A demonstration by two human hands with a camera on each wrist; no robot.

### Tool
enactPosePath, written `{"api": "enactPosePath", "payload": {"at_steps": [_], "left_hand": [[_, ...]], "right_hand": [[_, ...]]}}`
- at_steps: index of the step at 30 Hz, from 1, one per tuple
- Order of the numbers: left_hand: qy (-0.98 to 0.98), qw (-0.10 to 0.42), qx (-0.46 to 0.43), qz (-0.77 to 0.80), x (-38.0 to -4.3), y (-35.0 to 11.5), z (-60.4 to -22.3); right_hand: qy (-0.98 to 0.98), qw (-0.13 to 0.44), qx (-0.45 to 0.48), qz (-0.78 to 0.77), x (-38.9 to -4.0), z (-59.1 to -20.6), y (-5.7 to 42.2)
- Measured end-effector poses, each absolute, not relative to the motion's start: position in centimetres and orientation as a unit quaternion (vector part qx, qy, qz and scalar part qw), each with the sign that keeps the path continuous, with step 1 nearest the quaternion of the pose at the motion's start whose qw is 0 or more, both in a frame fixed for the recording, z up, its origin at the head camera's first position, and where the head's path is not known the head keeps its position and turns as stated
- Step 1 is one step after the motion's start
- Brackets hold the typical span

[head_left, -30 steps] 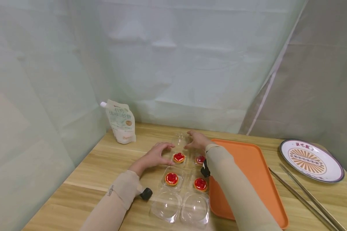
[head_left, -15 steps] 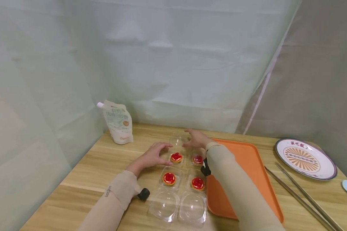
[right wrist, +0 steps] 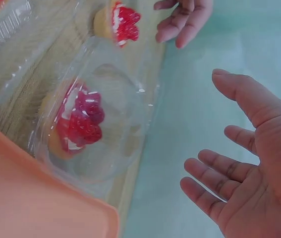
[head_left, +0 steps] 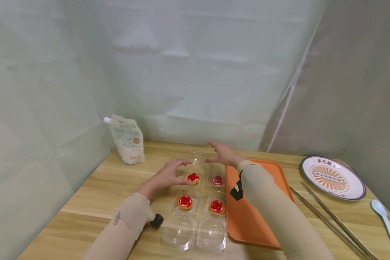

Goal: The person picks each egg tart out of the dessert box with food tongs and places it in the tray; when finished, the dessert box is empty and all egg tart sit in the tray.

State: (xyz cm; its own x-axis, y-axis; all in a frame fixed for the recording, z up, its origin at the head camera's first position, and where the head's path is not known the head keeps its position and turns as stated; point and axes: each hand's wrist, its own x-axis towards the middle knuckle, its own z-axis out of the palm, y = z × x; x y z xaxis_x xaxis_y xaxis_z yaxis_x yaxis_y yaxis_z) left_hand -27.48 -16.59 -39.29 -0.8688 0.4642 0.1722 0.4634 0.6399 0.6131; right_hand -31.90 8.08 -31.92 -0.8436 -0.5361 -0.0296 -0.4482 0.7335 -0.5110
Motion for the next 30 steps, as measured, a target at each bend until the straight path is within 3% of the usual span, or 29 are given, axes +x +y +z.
{"api": "enactPosePath", "payload": {"at_steps": [17,30], "left_hand": [[0.890,-0.004,0.328,0.315,-25.5,-14.0,-36.7],[0.915,0.015,0.333,0.228,-27.3,-12.1,-36.0]], "right_hand": [[0.922,0.058,-0.282,-0.258,-27.5,-31.7,11.0],[0.926,0.060,-0.261,-0.267,-26.3,-32.8,12.1]]}}
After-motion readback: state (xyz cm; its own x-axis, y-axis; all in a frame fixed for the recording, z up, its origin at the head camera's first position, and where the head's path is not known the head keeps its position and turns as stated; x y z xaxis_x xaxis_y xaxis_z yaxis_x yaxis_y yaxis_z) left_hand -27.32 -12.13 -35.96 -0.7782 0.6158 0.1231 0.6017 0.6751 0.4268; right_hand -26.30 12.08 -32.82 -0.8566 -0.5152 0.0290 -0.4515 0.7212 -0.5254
